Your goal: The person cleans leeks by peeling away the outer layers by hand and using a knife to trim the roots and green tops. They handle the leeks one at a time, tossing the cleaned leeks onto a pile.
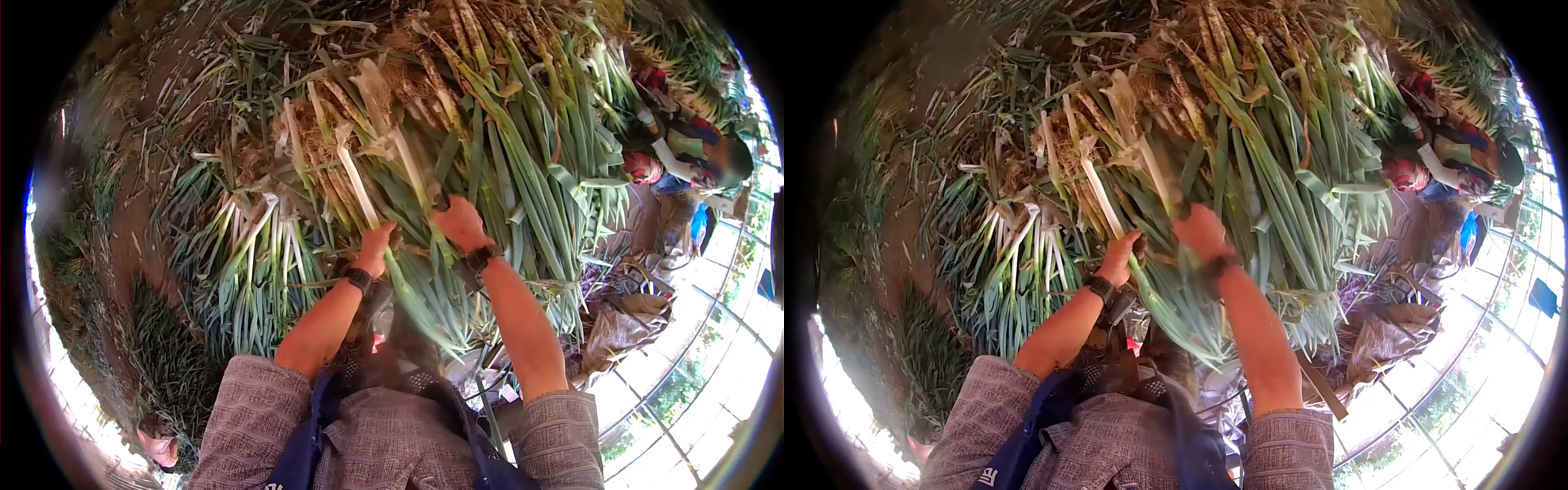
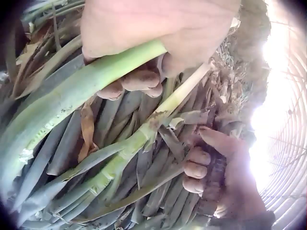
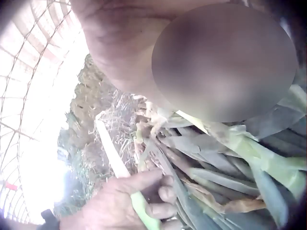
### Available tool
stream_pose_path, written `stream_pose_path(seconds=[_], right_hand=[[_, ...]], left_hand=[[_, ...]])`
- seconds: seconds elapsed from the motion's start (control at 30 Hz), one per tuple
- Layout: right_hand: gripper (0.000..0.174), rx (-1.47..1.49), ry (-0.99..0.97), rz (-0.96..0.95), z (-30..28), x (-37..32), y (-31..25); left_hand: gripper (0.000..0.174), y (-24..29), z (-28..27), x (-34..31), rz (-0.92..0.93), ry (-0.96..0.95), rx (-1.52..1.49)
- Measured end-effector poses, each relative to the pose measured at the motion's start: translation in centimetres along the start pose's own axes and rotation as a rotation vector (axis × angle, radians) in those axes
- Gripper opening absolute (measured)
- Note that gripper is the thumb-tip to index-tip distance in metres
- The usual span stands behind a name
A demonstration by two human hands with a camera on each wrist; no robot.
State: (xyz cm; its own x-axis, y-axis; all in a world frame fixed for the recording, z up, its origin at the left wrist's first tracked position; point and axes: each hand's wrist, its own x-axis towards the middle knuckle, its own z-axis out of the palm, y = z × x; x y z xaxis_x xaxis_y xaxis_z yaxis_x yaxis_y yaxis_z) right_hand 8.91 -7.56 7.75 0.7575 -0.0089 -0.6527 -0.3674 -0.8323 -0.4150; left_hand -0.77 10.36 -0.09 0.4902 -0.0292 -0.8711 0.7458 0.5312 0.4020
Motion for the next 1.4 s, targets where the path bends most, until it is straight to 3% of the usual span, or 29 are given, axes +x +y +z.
stream_pose_path(seconds=[0.07,0.17,0.27,0.33,0.47,0.53,0.63,0.7,0.83,0.87,0.9,0.93,0.97,1.07,1.13,1.17,1.3,1.4], right_hand=[[0.04,-0.011,-0.007,0.015,-0.3,0.4,-0.3],[0.038,-0.231,-0.113,-0.154,-1.5,0.2,-0.9],[0.036,-0.142,-0.036,-0.105,-1.7,-0.3,-0.6],[0.036,-0.23,-0.103,-0.209,-1.5,-0.2,0.2],[0.037,-0.205,-0.033,-0.134,-0.8,0.8,0.0],[0.037,-0.209,-0.144,-0.19,-1.0,1.0,-0.3],[0.036,-0.099,-0.076,-0.192,-0.7,0.7,0.3],[0.038,-0.122,-0.125,-0.136,-0.2,-0.3,2.5],[0.034,-0.123,-0.263,-0.01,-0.8,-6.4,6.4],[0.034,-0.042,-0.177,-0.133,-1.5,-8.8,6.4],[0.034,-0.047,-0.173,-0.126,-1.1,-10.7,7.9],[0.034,-0.051,-0.168,-0.119,-0.7,-12.6,9.4],[0.034,-0.143,-0.247,0.018,0.9,-13.6,12.5],[0.032,-0.13,-0.224,0.015,2.6,-16.5,16.1],[0.031,-0.085,-0.116,0.039,3.0,-17.1,15.6],[0.03,-0.033,-0.094,0.045,3.1,-16.8,15.5],[0.031,0.02,-0.068,-0.038,1.3,-13.6,11.0],[0.033,0.055,-0.072,0.043,0.1,-12.0,8.6]], left_hand=[[0.022,0.2,-0.1,-0.3,-0.002,-0.017,-0.02],[0.022,0.6,0.2,0.2,-0.018,0.041,-0.004],[0.021,0.9,0.1,0.7,-0.011,0.038,0.012],[0.02,1.1,0.4,0.8,-0.012,0.034,0.048],[0.02,1.5,0.6,1.0,-0.029,0.049,0.079],[0.02,1.8,0.9,1.1,0.015,0.068,0.061],[0.018,3.1,0.9,2.2,-0.013,0.082,0.015],[0.021,3.9,1.1,3.6,0.014,0.163,0.013],[0.032,6.4,1.8,6.5,0.058,0.15,0.102],[0.034,6.4,1.6,8.1,0.062,0.199,0.171],[0.036,6.2,1.6,8.9,0.066,0.246,0.243],[0.036,6.6,1.9,8.5,0.062,0.245,0.243],[0.035,7.4,2.5,7.6,0.078,0.18,0.233],[0.031,7.6,2.9,7.2,0.097,0.097,0.217],[0.026,7.6,3.1,6.9,0.084,0.169,0.196],[0.035,7.9,3.1,6.9,0.029,0.127,0.225],[0.036,7.9,3.2,6.9,0.028,0.11,0.224],[0.034,8.0,3.3,6.9,-0.013,0.105,0.182]])
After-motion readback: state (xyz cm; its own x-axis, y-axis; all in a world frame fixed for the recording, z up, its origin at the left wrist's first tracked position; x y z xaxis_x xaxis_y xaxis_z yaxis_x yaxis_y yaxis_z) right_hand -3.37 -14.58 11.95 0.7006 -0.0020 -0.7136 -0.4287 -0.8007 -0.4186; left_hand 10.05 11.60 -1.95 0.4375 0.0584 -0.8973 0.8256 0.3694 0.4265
